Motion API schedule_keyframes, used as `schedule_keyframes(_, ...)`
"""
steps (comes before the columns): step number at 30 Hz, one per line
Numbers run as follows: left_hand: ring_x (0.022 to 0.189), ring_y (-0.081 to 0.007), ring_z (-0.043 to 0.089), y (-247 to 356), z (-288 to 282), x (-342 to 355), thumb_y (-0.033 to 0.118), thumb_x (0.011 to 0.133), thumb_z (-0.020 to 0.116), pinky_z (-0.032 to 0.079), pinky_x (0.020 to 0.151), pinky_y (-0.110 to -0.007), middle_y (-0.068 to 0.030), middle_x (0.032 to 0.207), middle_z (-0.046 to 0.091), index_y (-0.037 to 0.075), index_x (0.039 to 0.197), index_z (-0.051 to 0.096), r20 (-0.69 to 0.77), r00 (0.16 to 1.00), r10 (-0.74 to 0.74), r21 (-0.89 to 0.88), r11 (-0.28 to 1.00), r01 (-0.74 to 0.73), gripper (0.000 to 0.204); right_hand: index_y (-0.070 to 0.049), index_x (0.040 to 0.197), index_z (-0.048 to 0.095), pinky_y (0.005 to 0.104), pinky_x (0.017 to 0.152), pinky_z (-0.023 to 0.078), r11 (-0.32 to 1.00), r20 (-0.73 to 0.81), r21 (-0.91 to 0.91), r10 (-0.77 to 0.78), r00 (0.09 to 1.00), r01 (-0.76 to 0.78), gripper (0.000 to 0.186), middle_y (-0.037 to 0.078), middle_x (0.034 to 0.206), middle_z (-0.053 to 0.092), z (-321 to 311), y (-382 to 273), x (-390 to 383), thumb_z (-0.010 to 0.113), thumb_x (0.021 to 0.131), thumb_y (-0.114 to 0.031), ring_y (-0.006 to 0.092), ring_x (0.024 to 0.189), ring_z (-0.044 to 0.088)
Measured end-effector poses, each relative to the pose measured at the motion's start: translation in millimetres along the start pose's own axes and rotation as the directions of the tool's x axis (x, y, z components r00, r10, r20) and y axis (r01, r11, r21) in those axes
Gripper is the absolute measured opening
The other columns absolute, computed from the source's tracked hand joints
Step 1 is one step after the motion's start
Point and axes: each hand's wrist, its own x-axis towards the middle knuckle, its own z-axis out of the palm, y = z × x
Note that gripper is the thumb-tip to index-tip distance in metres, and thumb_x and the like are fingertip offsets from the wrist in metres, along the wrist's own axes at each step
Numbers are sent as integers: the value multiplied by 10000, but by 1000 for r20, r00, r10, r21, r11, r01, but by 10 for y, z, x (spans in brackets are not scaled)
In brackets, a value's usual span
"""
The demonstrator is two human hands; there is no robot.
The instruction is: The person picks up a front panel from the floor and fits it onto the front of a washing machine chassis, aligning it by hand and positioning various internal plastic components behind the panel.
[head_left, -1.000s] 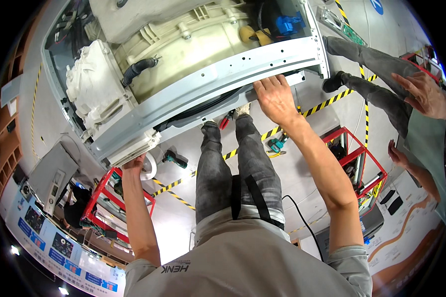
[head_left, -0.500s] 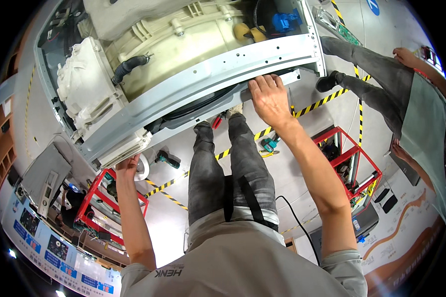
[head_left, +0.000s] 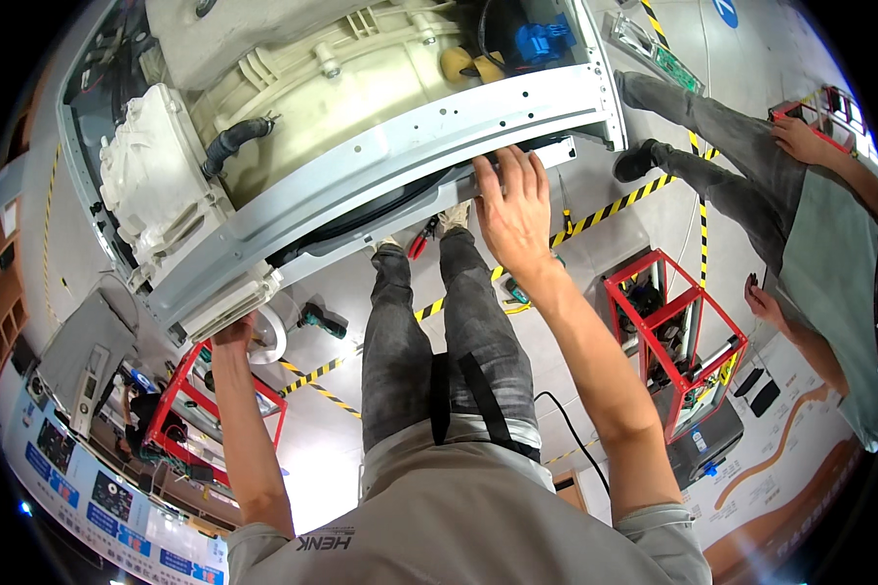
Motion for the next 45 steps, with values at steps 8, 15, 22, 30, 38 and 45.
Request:
schedule_keyframes(8,1167,-293,490,31,-153,82,370,848,555,380,997,-520,-63,1246,537,136,1222,522,72,997,10,-22,1000,-8,442,41,1300,316,396,916,380,322,230,615,800,555,-719,683,188,1205,452,245,317,-357,675,772,-201,281,1092,464)
schedule_keyframes(15,1139,-258,505,-43,-79,-38,422,851,519,367,1007,-481,-53,1199,570,133,1172,556,289,956,36,-131,991,2,433,-66,1400,198,562,980,312,-636,768,624,391,507,-454,764,189,1361,294,306,326,-285,585,813,-364,340,1269,296)
schedule_keyframes(22,1009,-170,559,-132,-62,14,359,819,628,405,937,-487,19,1063,600,209,1178,499,-63,997,47,394,919,-19,410,-40,1419,117,524,985,350,-521,844,536,301,444,-664,962,269,1418,139,249,-292,-30,655,770,-504,406,1290,250)
schedule_keyframes(30,947,-208,605,-187,123,-127,211,850,585,536,752,-365,-79,1093,601,101,1143,536,-196,975,106,284,958,-48,317,9,1121,447,391,768,431,-55,751,504,521,406,-862,629,140,999,518,251,-1216,-307,703,754,-432,237,910,538)
schedule_keyframes(38,875,-288,635,-453,70,-37,191,651,679,491,730,-358,-200,931,649,-26,1135,549,-369,890,267,375,919,-120,545,29,1194,458,440,930,352,943,461,-10,-291,839,333,647,219,1125,535,342,-2292,17,740,704,-286,375,1052,488)
schedule_keyframes(45,840,-390,600,-391,84,-328,196,650,645,463,759,-423,-247,838,622,-47,1032,533,-319,841,437,477,841,-256,466,89,1131,511,447,942,373,973,517,-20,-185,835,228,631,267,1093,549,680,-2048,68,758,687,-285,413,1070,465)
